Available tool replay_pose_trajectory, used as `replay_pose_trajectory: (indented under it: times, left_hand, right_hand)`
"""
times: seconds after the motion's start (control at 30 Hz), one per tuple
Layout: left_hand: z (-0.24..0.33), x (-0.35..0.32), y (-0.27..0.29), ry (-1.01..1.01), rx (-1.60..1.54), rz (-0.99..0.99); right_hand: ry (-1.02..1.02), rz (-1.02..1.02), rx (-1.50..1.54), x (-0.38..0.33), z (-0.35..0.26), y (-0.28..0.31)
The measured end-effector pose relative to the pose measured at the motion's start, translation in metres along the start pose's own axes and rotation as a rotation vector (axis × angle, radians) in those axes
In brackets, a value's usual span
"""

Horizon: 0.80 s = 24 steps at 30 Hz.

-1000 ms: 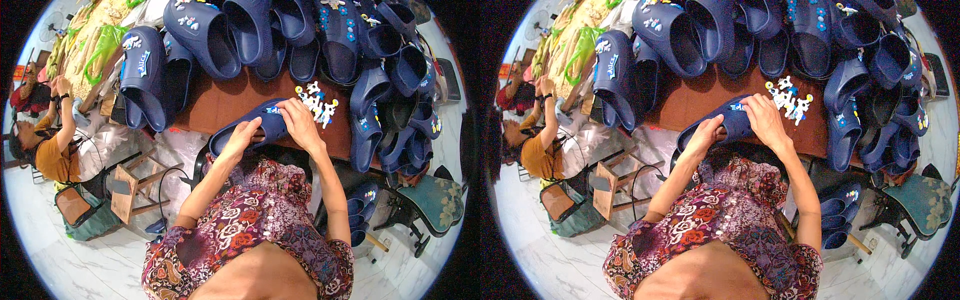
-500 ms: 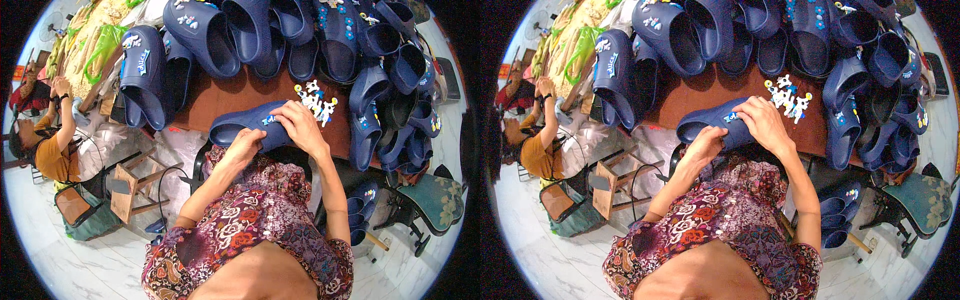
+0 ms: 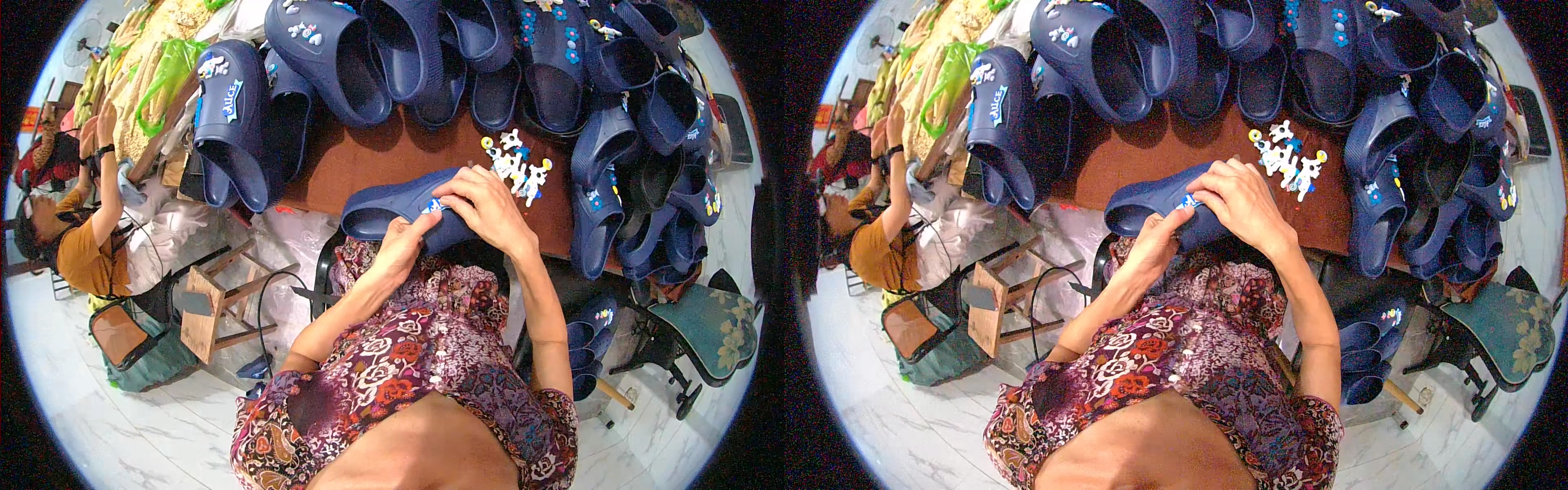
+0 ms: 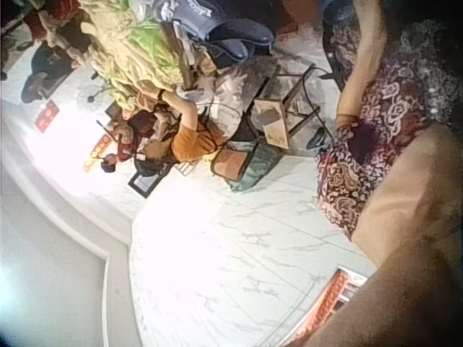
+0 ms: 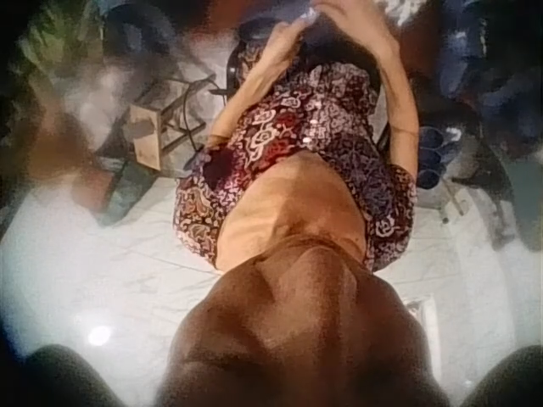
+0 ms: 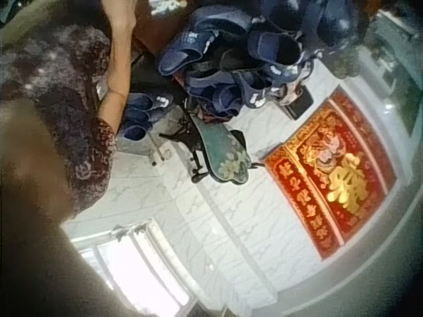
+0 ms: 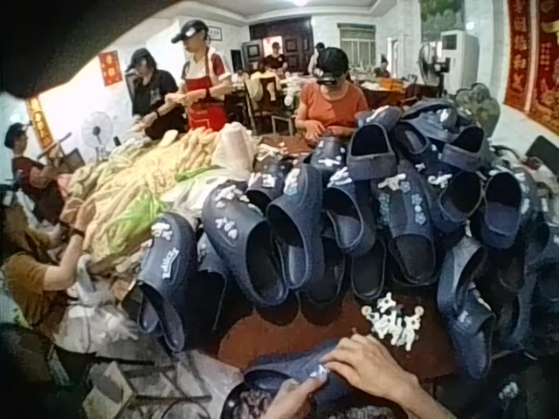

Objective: Attaching decorative charms to the holes of blue clog shoes.

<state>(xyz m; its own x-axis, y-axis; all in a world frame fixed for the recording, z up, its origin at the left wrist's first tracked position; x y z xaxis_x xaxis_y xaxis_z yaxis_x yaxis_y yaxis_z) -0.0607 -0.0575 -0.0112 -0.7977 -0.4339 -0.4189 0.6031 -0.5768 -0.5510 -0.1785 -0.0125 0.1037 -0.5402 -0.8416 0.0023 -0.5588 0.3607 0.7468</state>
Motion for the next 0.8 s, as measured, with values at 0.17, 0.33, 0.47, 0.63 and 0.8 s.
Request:
replay_pose_trajectory:
  times: [0.17, 0.33, 0.47, 0.63, 0.8]
  left_hand:
    - [0.002, -0.001, -0.006, -0.109, -0.059, 0.03]
    - [0.0, -0.001, -0.006, -0.111, -0.064, 0.023]
    - [-0.003, -0.002, -0.005, -0.121, -0.053, 0.008]
    - [0.0, -0.005, -0.006, -0.123, -0.036, 0.004]
    - [0.0, -0.006, -0.006, -0.114, -0.035, 0.009]
  right_hand:
    - [-0.012, -0.038, 0.012, -0.001, -0.008, 0.002]
    - [-0.015, 0.016, -0.033, 0.001, -0.008, 0.006]
    - [-0.007, 0.026, -0.02, 0.001, -0.006, 0.009]
    - [-0.017, 0.008, -0.033, -0.001, -0.007, 0.007]
    - [-0.001, 0.007, -0.058, -0.001, -0.007, 0.004]
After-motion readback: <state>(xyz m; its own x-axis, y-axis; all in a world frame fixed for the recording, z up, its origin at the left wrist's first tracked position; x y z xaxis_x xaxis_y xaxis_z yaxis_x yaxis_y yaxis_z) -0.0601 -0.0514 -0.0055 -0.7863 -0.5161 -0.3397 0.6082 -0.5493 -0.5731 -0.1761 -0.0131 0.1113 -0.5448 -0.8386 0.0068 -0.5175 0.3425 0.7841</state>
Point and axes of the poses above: each hand's wrist, its own x-axis towards the middle knuckle, its own y-axis out of the back of the hand, z = x × y, the point moved 9 cm from there along x, towards the middle knuckle, and after that the axes turned 14 degrees about -y, right-handed, at the moved point
